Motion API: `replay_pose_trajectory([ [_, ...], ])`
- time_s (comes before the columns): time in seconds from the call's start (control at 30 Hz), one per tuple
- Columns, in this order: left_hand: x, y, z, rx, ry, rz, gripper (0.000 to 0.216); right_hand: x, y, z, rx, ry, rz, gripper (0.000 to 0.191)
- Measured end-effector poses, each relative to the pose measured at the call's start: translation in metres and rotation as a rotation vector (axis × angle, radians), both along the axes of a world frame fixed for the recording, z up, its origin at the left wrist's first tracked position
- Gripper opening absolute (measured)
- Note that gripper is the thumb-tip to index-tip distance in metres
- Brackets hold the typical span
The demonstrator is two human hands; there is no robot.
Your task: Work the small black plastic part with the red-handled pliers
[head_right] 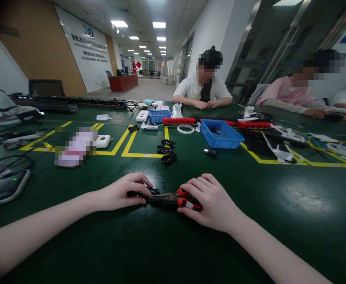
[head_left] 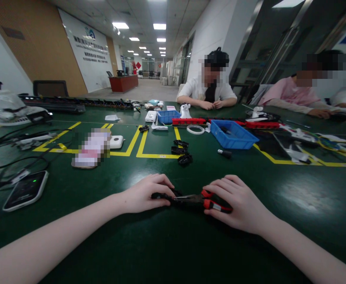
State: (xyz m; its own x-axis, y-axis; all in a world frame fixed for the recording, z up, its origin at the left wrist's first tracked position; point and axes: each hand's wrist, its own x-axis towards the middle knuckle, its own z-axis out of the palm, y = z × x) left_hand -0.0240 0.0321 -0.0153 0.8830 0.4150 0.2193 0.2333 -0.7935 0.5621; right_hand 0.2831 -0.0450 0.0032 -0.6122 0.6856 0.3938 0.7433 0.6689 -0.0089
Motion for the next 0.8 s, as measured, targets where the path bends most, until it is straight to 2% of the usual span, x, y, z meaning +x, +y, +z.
replay_pose_trajectory([
  [0.3, 0.0, 0.002, -0.003, 0.023, -0.053, -0.016, 0.02, -0.001, 0.001, -0.007, 0.012, 0.011, 0.023, 0.036],
  [0.53, 0.0, 0.002, -0.002, -0.005, -0.057, -0.013, 0.019, 0.0, 0.001, -0.019, -0.066, 0.077, -0.024, 0.038],
  [0.8, 0.0, 0.002, -0.003, -0.006, -0.038, 0.001, 0.02, 0.002, 0.001, -0.009, -0.092, 0.078, 0.0, 0.036],
])
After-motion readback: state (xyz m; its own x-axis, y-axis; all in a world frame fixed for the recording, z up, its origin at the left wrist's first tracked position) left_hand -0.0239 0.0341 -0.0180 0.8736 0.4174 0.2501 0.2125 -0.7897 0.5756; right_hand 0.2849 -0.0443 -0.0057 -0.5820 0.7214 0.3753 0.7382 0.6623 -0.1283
